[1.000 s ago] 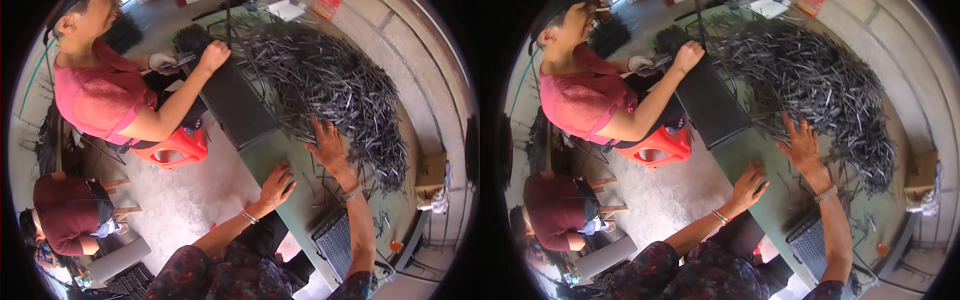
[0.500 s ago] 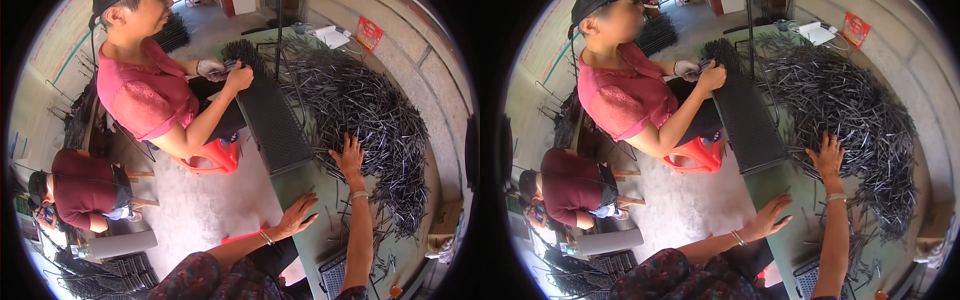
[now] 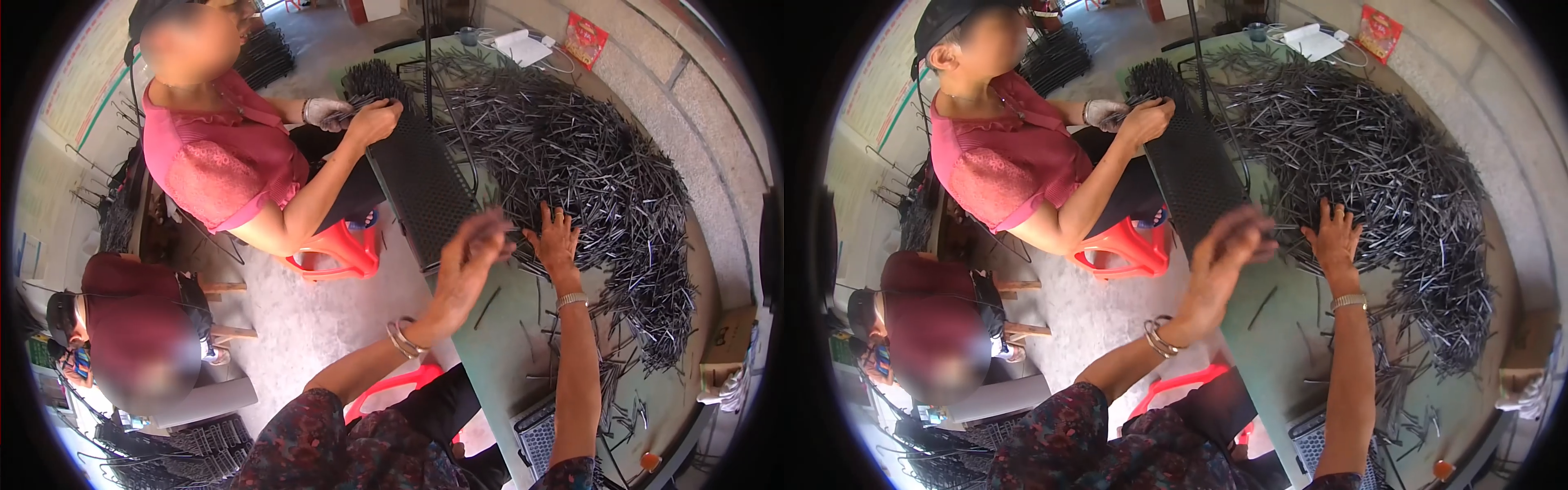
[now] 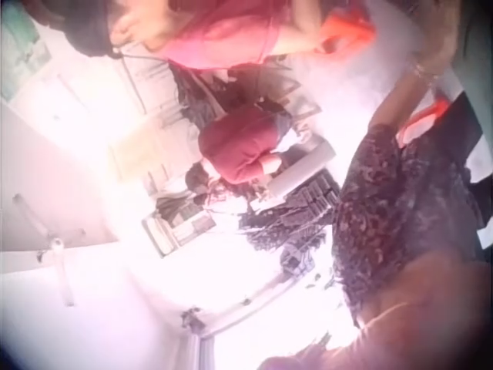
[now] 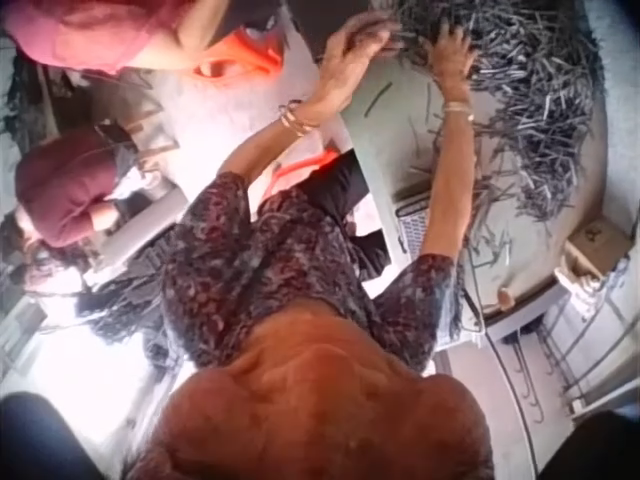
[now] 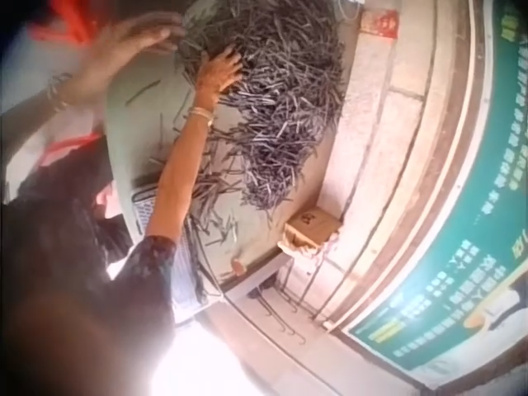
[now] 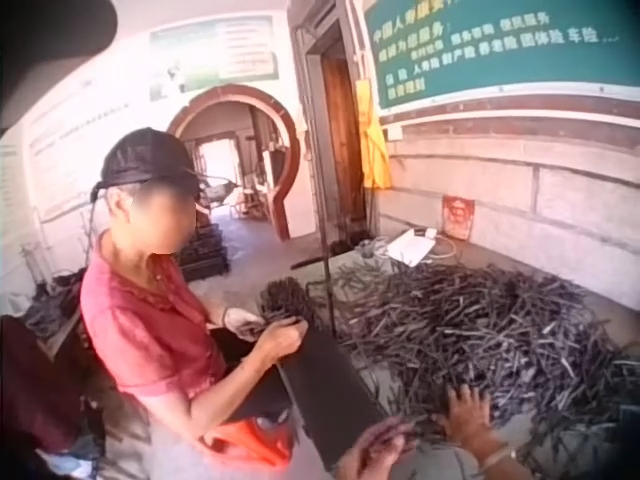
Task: Inserting small black pins into a perforated plate to assemble a brush or grid-like product.
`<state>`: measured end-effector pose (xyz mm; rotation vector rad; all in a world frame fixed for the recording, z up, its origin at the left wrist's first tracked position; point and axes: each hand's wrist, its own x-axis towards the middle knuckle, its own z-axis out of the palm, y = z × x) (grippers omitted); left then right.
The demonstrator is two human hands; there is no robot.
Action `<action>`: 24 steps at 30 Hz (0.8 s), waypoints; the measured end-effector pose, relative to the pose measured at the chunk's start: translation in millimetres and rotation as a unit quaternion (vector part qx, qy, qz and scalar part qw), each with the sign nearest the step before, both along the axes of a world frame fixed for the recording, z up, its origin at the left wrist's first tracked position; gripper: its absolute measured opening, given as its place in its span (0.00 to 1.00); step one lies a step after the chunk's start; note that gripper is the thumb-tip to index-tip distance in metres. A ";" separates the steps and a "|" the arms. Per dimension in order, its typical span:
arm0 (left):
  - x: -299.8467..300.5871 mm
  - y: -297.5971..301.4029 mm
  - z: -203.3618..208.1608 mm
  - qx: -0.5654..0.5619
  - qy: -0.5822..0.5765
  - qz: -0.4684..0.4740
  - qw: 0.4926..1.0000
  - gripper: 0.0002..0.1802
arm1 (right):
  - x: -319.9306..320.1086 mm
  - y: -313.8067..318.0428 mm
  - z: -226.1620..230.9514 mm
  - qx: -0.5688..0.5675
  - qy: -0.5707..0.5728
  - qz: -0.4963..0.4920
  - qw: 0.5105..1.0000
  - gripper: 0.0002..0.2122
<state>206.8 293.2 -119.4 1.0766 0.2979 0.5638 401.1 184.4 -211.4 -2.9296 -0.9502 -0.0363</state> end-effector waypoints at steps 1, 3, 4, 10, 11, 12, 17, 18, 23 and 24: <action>-2.9 -7.1 -19.2 -0.010 0.036 -0.065 0.997 0.26 | -1.9 -0.2 -2.8 -0.004 0.002 -0.001 1.000 0.35; -15.7 -25.4 -65.8 -0.017 0.050 -0.085 0.995 0.25 | -6.7 -1.8 -0.7 0.000 -0.001 -0.007 1.000 0.34; -22.8 -35.2 -74.5 -0.021 0.065 -0.101 0.993 0.25 | -6.9 -4.9 -5.7 0.015 -0.020 0.006 1.000 0.34; -56.4 -56.0 -105.2 -0.063 0.140 -0.114 0.982 0.29 | -1.9 -11.3 -4.6 0.023 -0.053 0.033 0.998 0.32; -59.9 -56.5 -109.0 -0.068 0.141 -0.124 0.980 0.29 | -2.7 -10.4 -6.6 0.015 -0.051 0.024 0.998 0.32; -59.8 -57.1 -110.2 -0.082 0.150 -0.108 0.979 0.29 | -0.6 -10.3 -7.1 0.015 -0.056 0.031 0.998 0.32; -66.0 -59.9 -103.5 -0.096 0.160 -0.071 0.980 0.29 | -3.7 -17.8 -8.6 0.015 -0.049 0.039 0.998 0.29; -68.3 -59.9 -103.8 -0.097 0.156 -0.076 0.980 0.29 | -9.6 -22.9 -12.0 0.026 -0.068 0.043 0.996 0.28; -75.6 -62.7 -104.2 -0.091 0.177 -0.104 0.974 0.30 | -22.5 -32.7 -13.9 0.047 -0.064 0.038 0.996 0.26; -73.7 -63.5 -104.7 -0.091 0.174 -0.107 0.975 0.30 | -21.7 -33.9 -11.6 0.051 -0.053 0.038 0.997 0.26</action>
